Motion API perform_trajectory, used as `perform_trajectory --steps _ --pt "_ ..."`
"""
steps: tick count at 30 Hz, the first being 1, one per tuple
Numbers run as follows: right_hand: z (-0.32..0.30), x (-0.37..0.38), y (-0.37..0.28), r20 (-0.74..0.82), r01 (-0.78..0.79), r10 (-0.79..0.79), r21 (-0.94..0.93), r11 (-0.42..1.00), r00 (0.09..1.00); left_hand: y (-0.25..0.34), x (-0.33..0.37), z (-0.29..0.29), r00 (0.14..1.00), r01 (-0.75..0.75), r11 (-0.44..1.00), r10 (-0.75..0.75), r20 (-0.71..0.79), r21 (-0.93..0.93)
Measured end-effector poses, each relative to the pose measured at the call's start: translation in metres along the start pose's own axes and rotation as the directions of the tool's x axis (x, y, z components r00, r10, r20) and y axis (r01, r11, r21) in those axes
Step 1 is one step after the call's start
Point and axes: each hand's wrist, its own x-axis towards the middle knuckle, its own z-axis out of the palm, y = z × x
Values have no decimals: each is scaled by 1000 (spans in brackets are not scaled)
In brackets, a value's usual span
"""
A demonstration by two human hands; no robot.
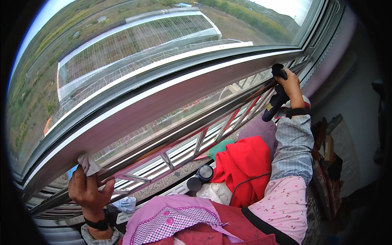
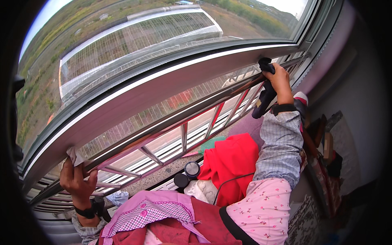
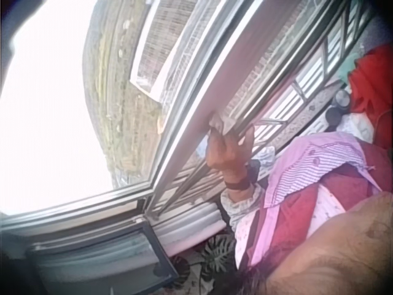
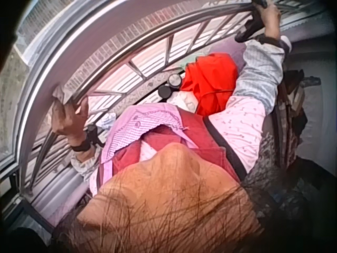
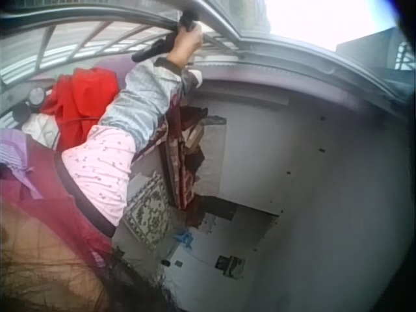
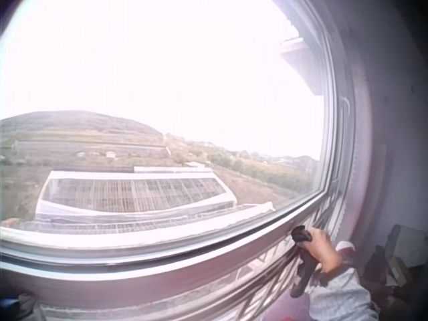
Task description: The person wipes the window frame and glass with a dark cloth, moving along the frame and across the pane. They briefly pause to handle a small white item before resuming wiping the frame and glass.
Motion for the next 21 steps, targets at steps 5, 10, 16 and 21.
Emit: perform_trajectory --steps 5,10,16,21 --pt "0 1 -3 14 21 -21 -17 1000 1000 1 2 1 1000 -8 1000 8 -20 -6" --pt "1 6 -2 55 35 -34 -9 999 998 1 2 1 999 -12 1000 13 -31 8" --pt "1 7 1 51 24 -23 -6 1000 998 0 2 2 999 -19 1000 19 -31 5" --pt "2 7 2 -7 28 -29 -71 997 1000 0 2 2 999 -20 1000 20 -27 16"
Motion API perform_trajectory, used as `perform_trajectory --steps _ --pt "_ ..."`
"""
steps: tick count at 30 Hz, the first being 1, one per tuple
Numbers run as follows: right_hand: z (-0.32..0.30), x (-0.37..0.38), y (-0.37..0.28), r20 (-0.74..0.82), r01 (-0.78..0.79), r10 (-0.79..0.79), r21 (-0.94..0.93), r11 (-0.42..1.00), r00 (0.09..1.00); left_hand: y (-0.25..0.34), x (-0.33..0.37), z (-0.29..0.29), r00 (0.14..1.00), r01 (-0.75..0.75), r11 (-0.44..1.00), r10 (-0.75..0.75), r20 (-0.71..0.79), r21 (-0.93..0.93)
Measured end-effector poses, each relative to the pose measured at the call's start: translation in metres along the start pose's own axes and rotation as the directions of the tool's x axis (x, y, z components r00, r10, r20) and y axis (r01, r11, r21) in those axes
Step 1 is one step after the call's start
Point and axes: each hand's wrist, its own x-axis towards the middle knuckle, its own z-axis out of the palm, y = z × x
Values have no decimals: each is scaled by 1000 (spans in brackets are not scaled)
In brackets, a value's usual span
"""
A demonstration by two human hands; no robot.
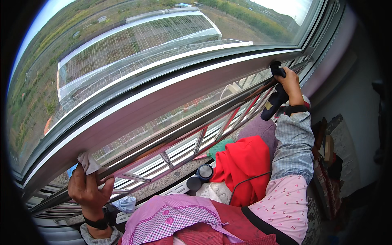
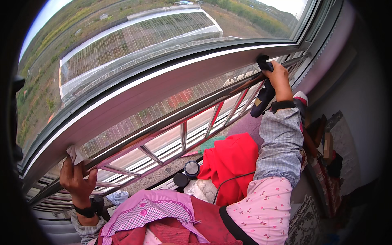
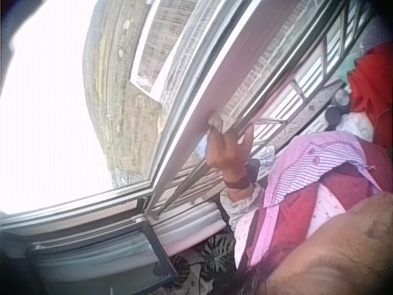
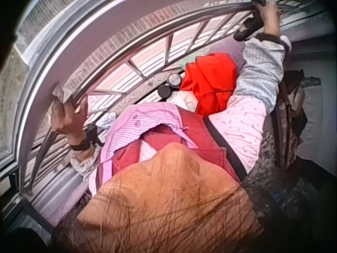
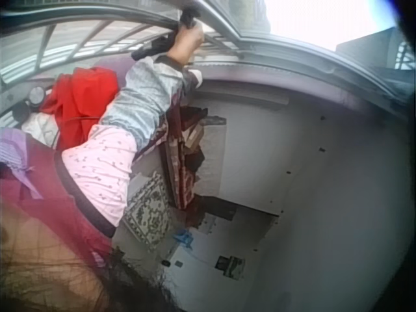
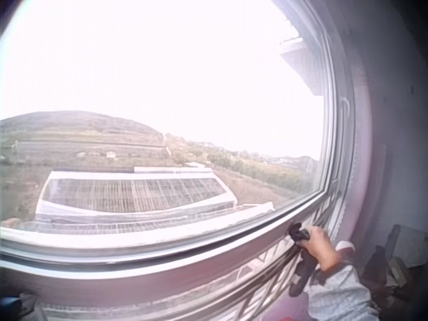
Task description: The person wipes the window frame and glass with a dark cloth, moving along the frame and across the pane. They briefly pause to handle a small white item before resuming wiping the frame and glass.
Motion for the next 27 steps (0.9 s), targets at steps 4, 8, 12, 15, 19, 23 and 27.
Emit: perform_trajectory --steps 4,8,12,15,19,23,27 --pt "1 2 -1 59 -7 4 53 999 998 -1 0 0 1000 2 1000 -2 11 -13" --pt "2 2 -4 46 -5 2 71 997 999 0 0 0 1000 -1 1000 1 6 -6" --pt "0 2 -9 47 28 -31 54 998 998 0 1 0 1000 -9 1000 9 -4 -1" --pt "-2 2 -14 31 8 -7 -9 1000 1000 0 2 -1 1000 -5 1000 5 3 -11" --pt "-6 3 -17 138 -9 -2 79 997 990 0 3 -1 1000 -12 1000 12 -8 -10" --pt "-5 5 -17 81 19 -21 20 1000 996 0 2 -2 1000 -12 1000 12 -3 -14" --pt "-4 6 -16 138 22 -31 69 997 990 -1 2 -2 1000 -21 1000 21 -13 -22"
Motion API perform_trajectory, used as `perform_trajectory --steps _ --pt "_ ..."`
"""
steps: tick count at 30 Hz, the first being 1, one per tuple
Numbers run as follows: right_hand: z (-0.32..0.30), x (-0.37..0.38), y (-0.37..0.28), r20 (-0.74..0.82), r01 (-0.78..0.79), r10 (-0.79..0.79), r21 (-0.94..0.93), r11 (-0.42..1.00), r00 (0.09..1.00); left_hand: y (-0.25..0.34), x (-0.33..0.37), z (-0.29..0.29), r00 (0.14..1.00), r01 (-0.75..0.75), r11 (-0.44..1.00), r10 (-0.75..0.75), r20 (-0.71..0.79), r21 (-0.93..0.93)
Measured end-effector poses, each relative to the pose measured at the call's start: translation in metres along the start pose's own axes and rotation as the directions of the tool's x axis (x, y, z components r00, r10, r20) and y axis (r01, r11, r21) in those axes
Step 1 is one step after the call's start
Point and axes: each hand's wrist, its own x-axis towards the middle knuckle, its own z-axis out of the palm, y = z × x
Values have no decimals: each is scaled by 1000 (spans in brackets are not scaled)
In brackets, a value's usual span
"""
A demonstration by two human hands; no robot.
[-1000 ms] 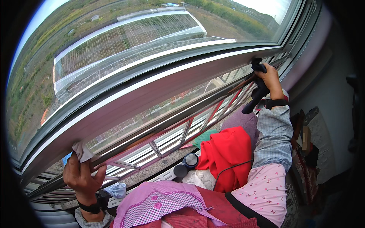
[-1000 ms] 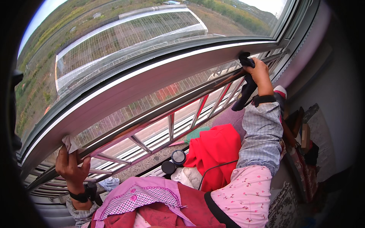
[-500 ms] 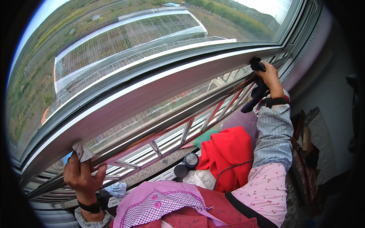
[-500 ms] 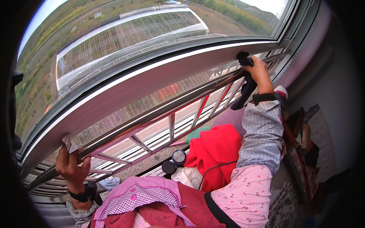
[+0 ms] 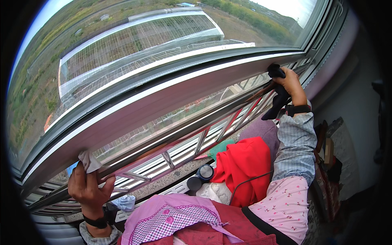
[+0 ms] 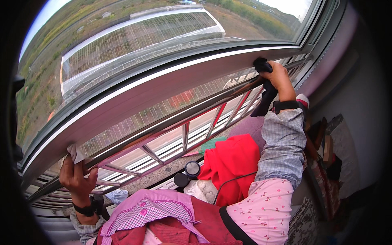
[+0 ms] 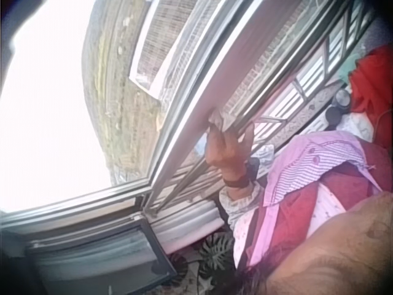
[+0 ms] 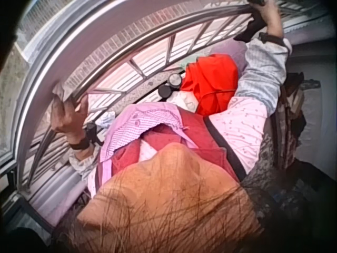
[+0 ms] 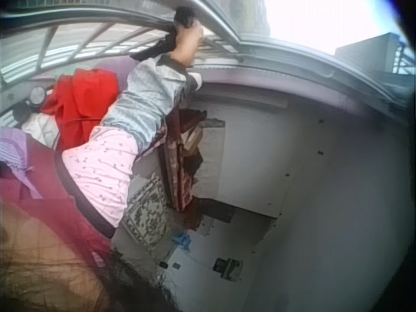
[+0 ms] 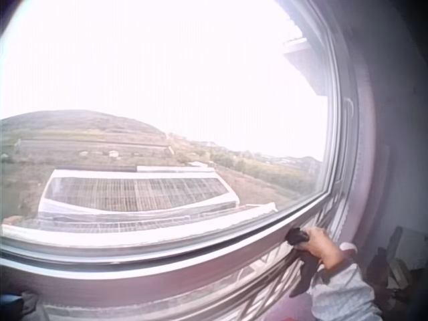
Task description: The person wipes the window frame and glass with a dark cloth, moving along the frame and across the pane. They briefly pause to handle a small white item before resuming wiping the frame and glass.
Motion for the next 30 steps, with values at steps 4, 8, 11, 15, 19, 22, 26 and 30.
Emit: perform_trajectory --steps 4,8,11,15,19,22,26,30 --pt "1 -5 0 -87 -12 9 -32 999 996 0 -1 0 1000 10 1000 -10 15 4" --pt "2 -14 0 -14 19 -18 107 994 1000 0 -2 1 1000 12 1000 -12 20 19" --pt "1 -17 1 -31 -31 35 104 994 999 0 -4 1 999 18 1000 -19 32 21" --pt "0 -18 0 -54 -14 18 83 996 998 -1 -5 1 999 18 1000 -18 32 11" --pt "3 -19 -3 -41 -24 28 107 994 999 1 -3 2 999 28 1000 -28 31 14" --pt "3 -17 -6 -39 -26 30 109 994 999 2 -1 1 1000 19 1000 -19 8 16" --pt "0 -14 -8 5 0 0 103 995 1000 2 -1 1 1000 24 1000 -24 13 9" --pt "0 -17 -10 -6 -9 9 79 997 1000 1 -1 1 1000 19 1000 -19 5 6"
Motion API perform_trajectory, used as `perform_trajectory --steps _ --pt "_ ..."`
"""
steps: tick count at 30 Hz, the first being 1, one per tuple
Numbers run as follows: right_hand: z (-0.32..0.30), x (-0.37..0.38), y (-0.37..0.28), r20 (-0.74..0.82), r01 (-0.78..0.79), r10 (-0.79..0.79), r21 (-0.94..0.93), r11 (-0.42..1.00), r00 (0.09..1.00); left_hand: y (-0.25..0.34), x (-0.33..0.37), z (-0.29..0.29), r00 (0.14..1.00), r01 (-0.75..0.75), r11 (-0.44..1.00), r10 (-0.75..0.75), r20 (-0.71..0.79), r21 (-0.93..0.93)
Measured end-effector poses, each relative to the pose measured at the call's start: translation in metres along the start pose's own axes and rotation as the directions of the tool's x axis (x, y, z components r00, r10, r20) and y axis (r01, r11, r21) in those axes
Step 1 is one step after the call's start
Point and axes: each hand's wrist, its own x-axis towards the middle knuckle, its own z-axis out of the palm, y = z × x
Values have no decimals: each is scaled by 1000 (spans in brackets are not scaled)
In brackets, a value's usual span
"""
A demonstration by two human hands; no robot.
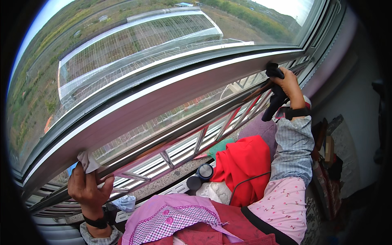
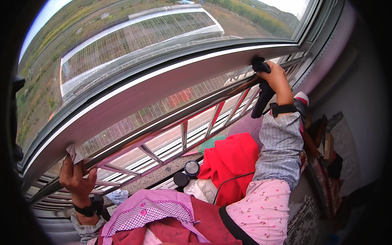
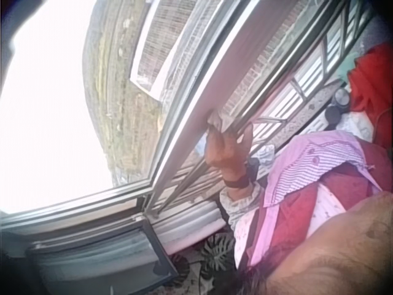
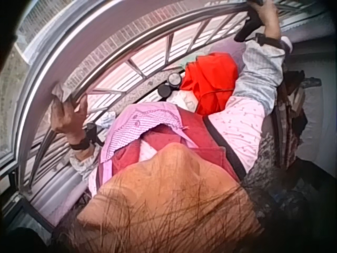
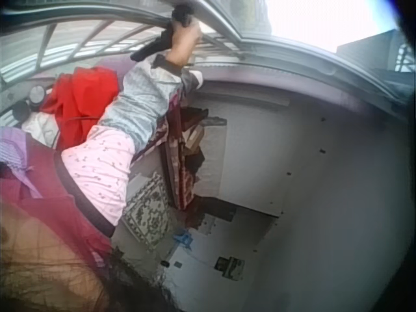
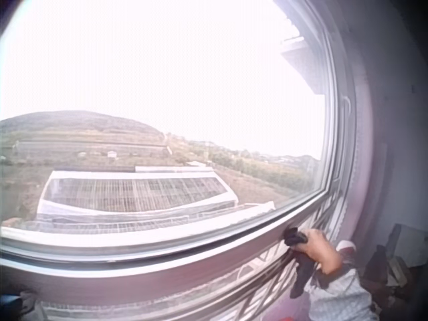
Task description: The person wipes the window frame and glass with a dark cloth, moving along the frame and across the pane. They briefly pause to handle a small white item before resuming wiping the frame and glass.
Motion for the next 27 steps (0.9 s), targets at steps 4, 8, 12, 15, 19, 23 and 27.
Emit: perform_trajectory --steps 4,8,12,15,19,23,27 --pt "1 -2 -1 -37 -12 12 10 1000 999 0 0 1 1000 -3 1000 3 2 7" --pt "0 -3 0 -17 22 -22 32 999 1000 0 0 1 1000 0 1000 0 -2 8" --pt "0 -4 -1 -16 13 -12 43 999 1000 0 0 1 1000 1 1000 -1 6 5" --pt "1 -5 -5 -11 28 -28 57 998 1000 0 0 1 1000 -4 1000 4 4 12" --pt "2 -4 -1 -20 -15 17 65 998 1000 -1 -1 1 1000 -1 1000 1 6 3" --pt "8 7 32 -124 26 -18 63 998 992 -1 -2 0 1000 9 1000 -9 22 -3" --pt "28 22 74 -414 29 45 172 985 909 0 0 0 1000 6 1000 -6 26 14"
